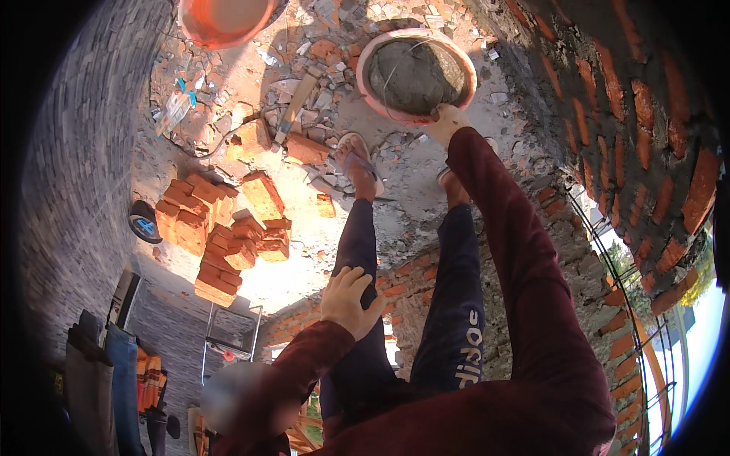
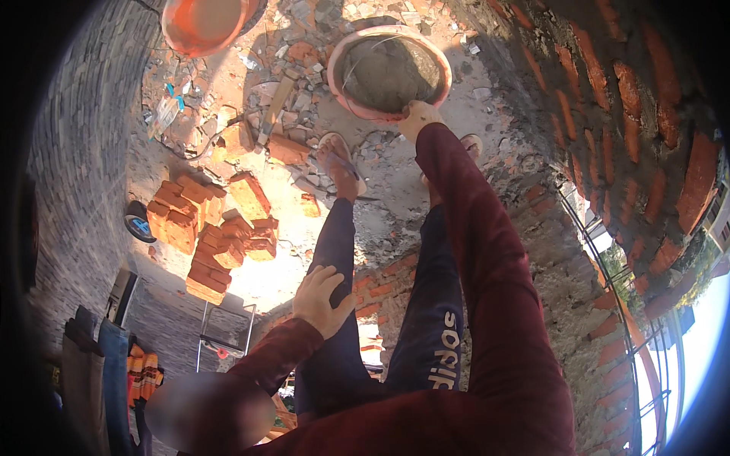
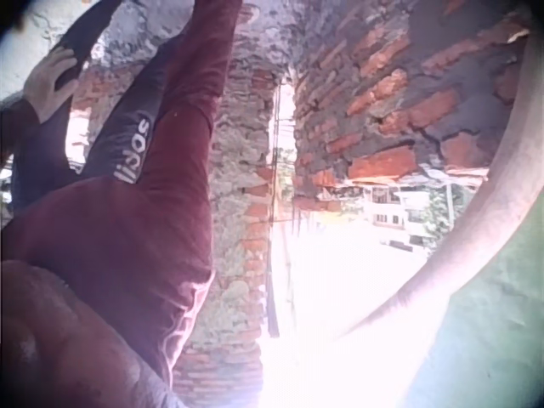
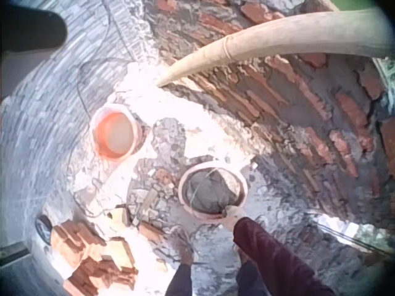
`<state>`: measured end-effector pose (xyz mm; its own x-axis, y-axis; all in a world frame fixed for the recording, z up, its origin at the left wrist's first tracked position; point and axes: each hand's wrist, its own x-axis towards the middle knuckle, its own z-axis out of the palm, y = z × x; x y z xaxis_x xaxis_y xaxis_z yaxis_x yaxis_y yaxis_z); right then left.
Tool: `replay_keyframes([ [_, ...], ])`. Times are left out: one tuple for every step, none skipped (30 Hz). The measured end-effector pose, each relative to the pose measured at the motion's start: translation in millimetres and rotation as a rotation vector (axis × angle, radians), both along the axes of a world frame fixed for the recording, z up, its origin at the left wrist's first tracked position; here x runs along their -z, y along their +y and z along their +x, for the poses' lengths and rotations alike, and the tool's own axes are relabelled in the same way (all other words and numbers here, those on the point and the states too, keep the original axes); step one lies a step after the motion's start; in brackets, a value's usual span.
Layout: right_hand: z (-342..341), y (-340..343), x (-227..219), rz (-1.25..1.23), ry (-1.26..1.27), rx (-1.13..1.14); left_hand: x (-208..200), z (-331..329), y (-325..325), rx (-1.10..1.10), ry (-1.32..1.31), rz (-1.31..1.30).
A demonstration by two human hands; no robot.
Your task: The person scoops mortar from a bucket with a trowel and applies it to a brick wall. They place bricks onto the mortar, tap them into position, and scrape off excess mortar. The person repeats this process to extend the wall.
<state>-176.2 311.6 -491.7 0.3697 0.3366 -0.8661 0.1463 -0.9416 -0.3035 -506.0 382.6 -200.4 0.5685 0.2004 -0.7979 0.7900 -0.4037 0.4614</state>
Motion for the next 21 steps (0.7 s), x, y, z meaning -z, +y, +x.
replay_keyframes([
  [-1,10,-16,-0.052,0.099,0.087,-1,-1,-1,-0.005,-0.003,0.003],
  [-2,14,-21,-0.058,0.134,0.126,0,-1,-1,-0.005,-0.01,0.004],
  [0,16,-24,-0.062,0.166,0.166,2,0,1,0.005,-0.002,-0.005],
  [2,16,-23,-0.066,0.199,0.207,1,1,2,0.015,0.006,-0.014],
  [7,12,-21,-0.042,0.215,0.194,1,2,4,0.026,0.014,-0.024],
  [9,6,-18,-0.017,0.237,0.178,0,4,5,0.037,0.017,-0.022],
  [13,-1,-17,0.007,0.257,0.161,-2,7,7,0.048,0.019,-0.022],
  [16,-8,-17,0.047,0.274,0.172,-2,9,8,0.059,0.02,-0.021],
  [19,-14,-19,0.09,0.291,0.182,-2,9,9,0.059,0.02,-0.02],
  [24,-19,-21,0.133,0.304,0.193,-2,8,10,0.06,0.017,-0.02],
  [29,-26,-22,0.164,0.285,0.179,-1,10,11,0.064,0.01,-0.019],
  [30,-32,-20,0.2,0.267,0.166,0,10,12,0.072,0.01,-0.004],
  [29,-42,-21,0.23,0.244,0.158,-1,11,12,0.085,0.006,0.005],
  [27,-50,-23,0.201,0.246,0.159,-1,13,14,0.102,-0.003,0.015],
  [24,-60,-24,0.175,0.249,0.15,-5,13,12,0.1,0.011,0.043],
  [37,-71,-43,0.131,0.232,0.153,-6,17,11,0.109,0.005,0.052],
  [40,-81,-63,0.211,0.19,0.096,-6,20,13,0.123,-0.005,0.063],
  [41,-86,-104,0.266,0.134,0.03,-5,14,8,0.13,-0.007,0.095],
  [39,-101,-128,0.299,0.05,0.009,-5,6,1,0.103,-0.027,0.126],
  [32,-132,-141,0.362,0.048,0.003,-4,-1,-7,0.124,-0.032,0.139],
  [32,-159,-162,0.437,0.05,-0.011,-1,-5,-13,0.123,-0.07,0.14],
])
